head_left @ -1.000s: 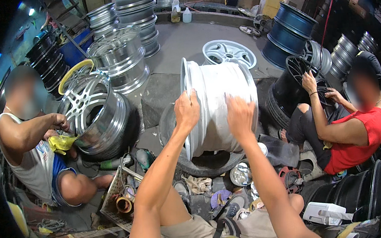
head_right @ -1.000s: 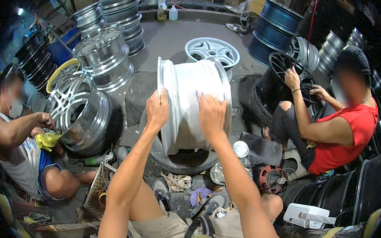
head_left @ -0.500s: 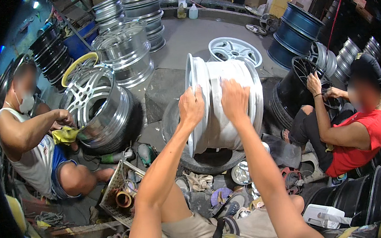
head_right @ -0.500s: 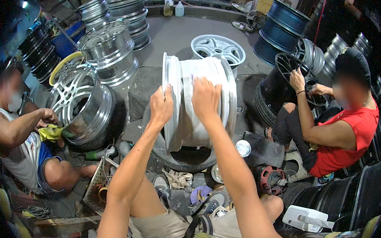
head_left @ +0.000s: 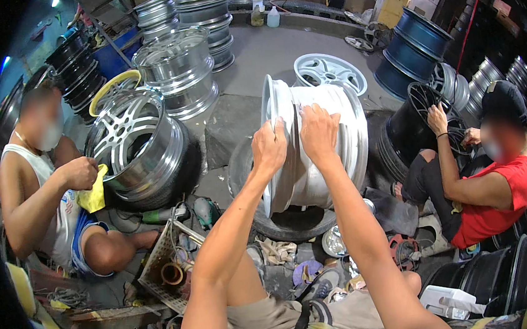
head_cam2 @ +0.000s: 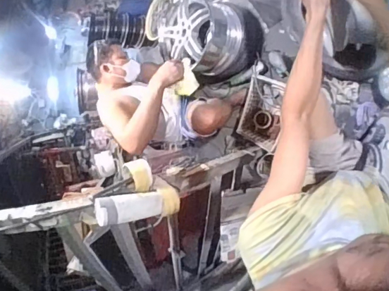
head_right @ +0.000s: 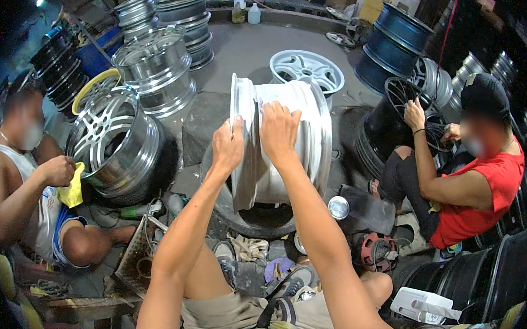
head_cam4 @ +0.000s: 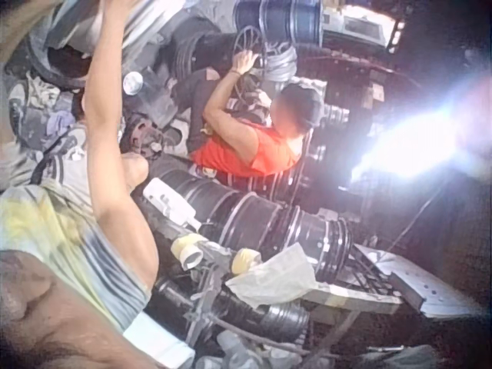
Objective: The person sits on the floor and uses a sanding block to manually sand the surface of a white wheel rim. They rotate the rim to access different sections and occasionally wipe the surface with a cloth. Other workers are visible in the background performing similar tasks on different rims.
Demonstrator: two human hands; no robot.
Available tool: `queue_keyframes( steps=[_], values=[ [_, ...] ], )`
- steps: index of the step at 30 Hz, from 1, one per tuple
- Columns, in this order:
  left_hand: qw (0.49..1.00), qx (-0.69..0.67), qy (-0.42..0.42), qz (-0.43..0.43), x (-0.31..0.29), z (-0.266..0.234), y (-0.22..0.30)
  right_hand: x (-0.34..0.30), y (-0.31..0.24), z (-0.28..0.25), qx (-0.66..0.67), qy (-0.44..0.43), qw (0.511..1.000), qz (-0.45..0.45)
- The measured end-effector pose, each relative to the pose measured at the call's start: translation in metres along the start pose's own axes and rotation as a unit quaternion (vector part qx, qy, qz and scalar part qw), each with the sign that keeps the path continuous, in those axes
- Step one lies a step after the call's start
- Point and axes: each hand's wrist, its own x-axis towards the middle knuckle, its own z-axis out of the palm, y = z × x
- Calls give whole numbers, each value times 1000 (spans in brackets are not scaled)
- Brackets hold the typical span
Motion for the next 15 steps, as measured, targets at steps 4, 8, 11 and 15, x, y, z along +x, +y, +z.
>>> queue_keyframes(
  steps=[4, 8, 11, 15],
  values=[
    [1000, -11, 6, -7, 4, -11, -5, -66, -24, -13, 19, -11, 1000, -1],
    [1000, 12, 26, -2, 0, -12, -10, -80, -32, -13, 42, 25, 999, -7],
    [1000, -8, 3, 0, -1, -2, 4, -6, -3, 0, 12, -15, 1000, 4],
    [1000, -10, -15, -11, 1, -3, 8, -3, 3, 6, 40, -6, 999, -2]
  ],
)
